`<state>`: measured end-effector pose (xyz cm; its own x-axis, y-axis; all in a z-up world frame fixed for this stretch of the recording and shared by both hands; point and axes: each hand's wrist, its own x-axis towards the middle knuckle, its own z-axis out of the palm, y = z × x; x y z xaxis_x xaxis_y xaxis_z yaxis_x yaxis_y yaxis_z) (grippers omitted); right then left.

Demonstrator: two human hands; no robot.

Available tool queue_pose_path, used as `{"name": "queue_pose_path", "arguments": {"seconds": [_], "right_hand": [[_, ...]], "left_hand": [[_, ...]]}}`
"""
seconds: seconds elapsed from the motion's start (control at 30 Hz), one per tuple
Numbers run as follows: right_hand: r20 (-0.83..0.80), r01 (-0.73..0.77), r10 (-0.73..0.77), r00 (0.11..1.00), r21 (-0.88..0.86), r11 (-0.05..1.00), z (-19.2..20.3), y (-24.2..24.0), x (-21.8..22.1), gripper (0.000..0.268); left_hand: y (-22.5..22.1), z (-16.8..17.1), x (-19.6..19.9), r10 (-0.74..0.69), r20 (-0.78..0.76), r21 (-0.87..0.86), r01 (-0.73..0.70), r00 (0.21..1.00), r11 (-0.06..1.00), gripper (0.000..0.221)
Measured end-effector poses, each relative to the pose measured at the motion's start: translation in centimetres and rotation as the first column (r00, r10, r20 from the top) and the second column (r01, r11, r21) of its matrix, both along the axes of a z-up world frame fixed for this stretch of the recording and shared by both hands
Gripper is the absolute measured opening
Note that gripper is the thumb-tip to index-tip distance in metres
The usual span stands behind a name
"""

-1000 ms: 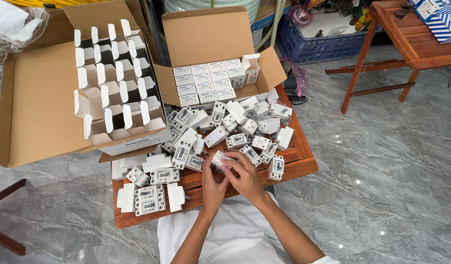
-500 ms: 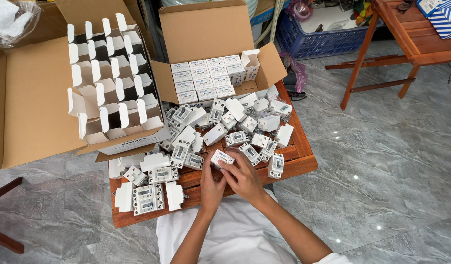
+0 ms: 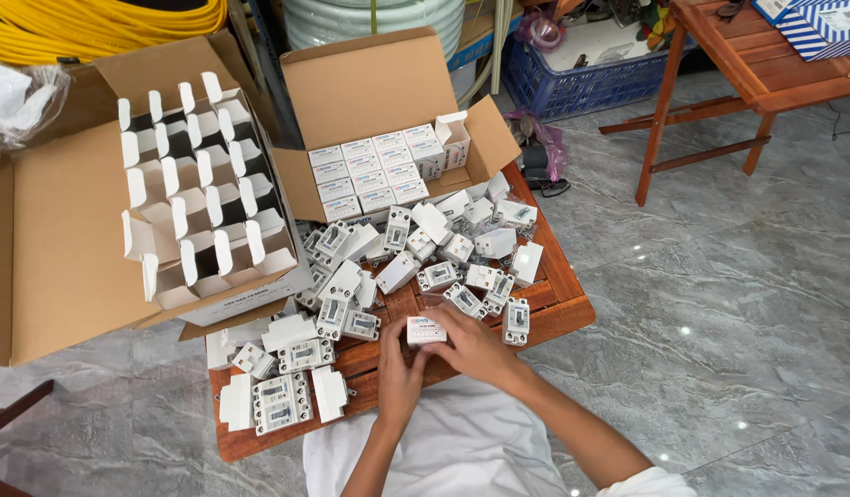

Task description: The person sorts white circuit breakers by picking them up from a pile and placing them into partitioned cardboard boxes.

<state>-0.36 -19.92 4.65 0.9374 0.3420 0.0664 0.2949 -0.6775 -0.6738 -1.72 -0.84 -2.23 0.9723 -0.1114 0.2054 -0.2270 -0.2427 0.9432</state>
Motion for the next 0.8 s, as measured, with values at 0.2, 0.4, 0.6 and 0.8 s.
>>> {"name": "queue_pose_path", "arguments": {"seconds": [0.2,0.4,0.6,0.8], "right_hand": [[0.02,0.088,-0.095,0.995,0.23,0.969,7.6,-7.2,6.6,0.064],[0.459,0.148,-0.136,0.878,0.008,0.989,11.6,-10.6,20.9,0.057],[0.141,0.224,-0.201,0.969,-0.166,0.96,1.4,-10.8,29.6,0.059],[-0.041,0.346,-0.345,0.938,0.011,0.938,-1.9,-10.4,32.2,0.055]], "left_hand": [[-0.7,14.4,2.9,-0.07,0.114,0.043,0.066,0.991,0.997,0.055],[-4.2,16.4,18.8,-0.062,0.22,0.381,-0.027,0.974,0.924,0.048],[-4.3,5.0,31.5,-0.078,0.004,0.779,0.046,0.997,0.626,0.058],[-3.6,8.2,31.0,-0.103,-0.27,0.825,0.285,0.957,0.487,0.078]]}}
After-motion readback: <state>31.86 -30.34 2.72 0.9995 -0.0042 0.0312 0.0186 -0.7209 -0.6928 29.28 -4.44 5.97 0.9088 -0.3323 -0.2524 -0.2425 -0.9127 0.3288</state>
